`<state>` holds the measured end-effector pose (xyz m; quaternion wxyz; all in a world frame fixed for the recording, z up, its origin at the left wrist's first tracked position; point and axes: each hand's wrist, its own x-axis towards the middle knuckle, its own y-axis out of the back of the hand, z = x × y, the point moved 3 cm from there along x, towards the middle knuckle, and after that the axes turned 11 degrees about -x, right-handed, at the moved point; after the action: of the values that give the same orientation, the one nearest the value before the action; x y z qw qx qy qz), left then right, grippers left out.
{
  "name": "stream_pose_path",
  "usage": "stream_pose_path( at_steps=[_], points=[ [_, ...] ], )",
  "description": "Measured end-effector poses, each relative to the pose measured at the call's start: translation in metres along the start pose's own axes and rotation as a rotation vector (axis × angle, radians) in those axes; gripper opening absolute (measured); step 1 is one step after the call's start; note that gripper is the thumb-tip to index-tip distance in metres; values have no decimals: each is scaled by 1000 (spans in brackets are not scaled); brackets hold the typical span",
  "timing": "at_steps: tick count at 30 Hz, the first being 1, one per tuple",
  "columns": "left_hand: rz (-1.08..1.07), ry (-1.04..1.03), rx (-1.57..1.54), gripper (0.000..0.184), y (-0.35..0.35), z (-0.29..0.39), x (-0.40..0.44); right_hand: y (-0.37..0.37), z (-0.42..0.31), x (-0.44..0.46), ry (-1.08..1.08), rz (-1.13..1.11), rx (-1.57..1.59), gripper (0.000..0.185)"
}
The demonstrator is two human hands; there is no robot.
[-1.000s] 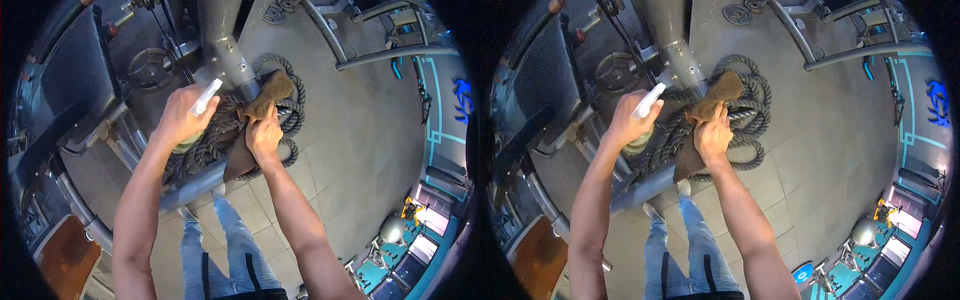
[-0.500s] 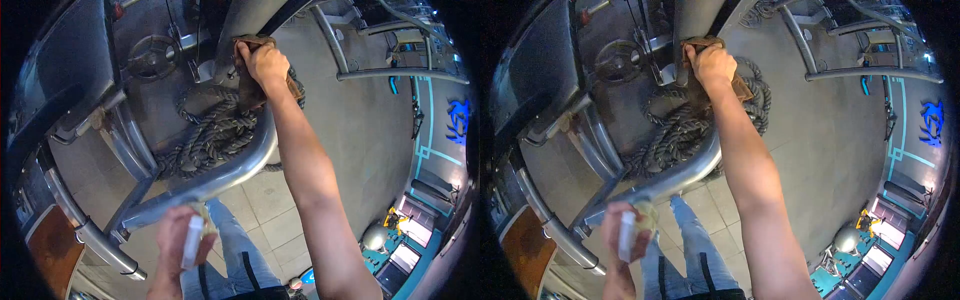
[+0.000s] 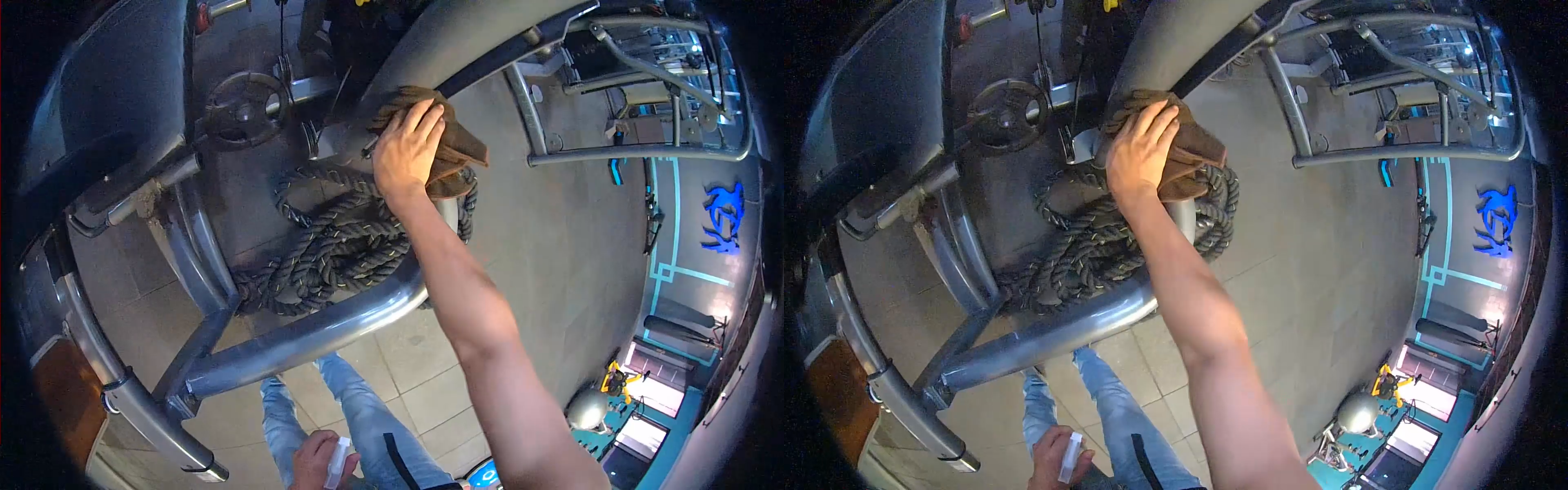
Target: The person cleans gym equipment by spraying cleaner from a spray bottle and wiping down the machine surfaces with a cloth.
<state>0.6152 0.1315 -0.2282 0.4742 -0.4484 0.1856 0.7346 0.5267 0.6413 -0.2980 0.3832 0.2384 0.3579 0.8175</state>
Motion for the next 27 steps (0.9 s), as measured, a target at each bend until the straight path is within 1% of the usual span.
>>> stream_pose_path(
  at_steps=[1,2,4,5,6,7,8,9,10,11,12,13,14,16,17,18,19,20,21,22,23,24,25,26,27],
  points=[
    [-5,-149,195,39,2,3,0,-5,3,-3,14,76,71,51],
    [11,-199,248,37,5,4,-3,-10,12,-8,29,148,142,51],
    [41,-316,342,34,4,29,-2,-6,41,-25,41,222,357,54],
    [46,-379,365,33,8,29,-2,-24,51,-35,-47,114,501,59],
    [58,-449,384,33,12,30,1,-14,64,-40,-195,-98,646,55],
    [79,-520,398,32,12,31,5,-19,64,-32,-253,-105,714,53],
    [45,-529,385,32,11,30,5,-27,65,-27,-315,-120,783,53],
    [4,-532,384,32,13,43,2,-36,72,-7,-499,-266,876,51],
    [-33,-535,389,33,17,50,1,-47,77,18,-685,-417,971,53],
    [18,-437,330,32,22,30,2,-62,76,29,-701,-265,1301,61],
    [70,-340,266,32,26,-6,4,-59,72,29,-757,-251,1461,58],
    [120,-244,197,32,31,-26,6,-52,68,30,-810,-235,1618,56],
    [118,-336,248,32,32,-19,4,-44,68,31,-860,-212,1771,55],
    [128,-523,332,32,31,-3,-2,-19,75,19,-1029,-119,1930,58],
    [136,-489,349,31,31,-2,-3,34,95,12,-899,217,1955,58],
    [143,-451,367,30,32,-4,-5,96,119,10,-758,544,1949,57],
    [148,-411,386,29,32,-6,-7,123,142,24,-586,868,1817,55],
    [166,-503,424,29,29,3,-8,148,167,35,-444,1032,1356,47],
    [183,-593,463,29,26,21,-5,177,181,53,-360,1195,888,42],
    [203,-616,474,28,23,33,-4,192,184,76,-261,1311,412,38],
    [224,-639,485,28,19,45,-4,181,188,110,-286,1383,250,43],
    [243,-596,465,27,16,55,-7,183,185,127,-305,1453,83,49],
    [259,-572,442,27,14,57,-4,175,182,126,-233,1469,-133,49],
    [276,-549,418,26,12,59,-1,177,164,100,-63,1131,130,44],
    [283,-534,405,26,14,57,1,164,147,96,42,1063,33,38]
  ],
)
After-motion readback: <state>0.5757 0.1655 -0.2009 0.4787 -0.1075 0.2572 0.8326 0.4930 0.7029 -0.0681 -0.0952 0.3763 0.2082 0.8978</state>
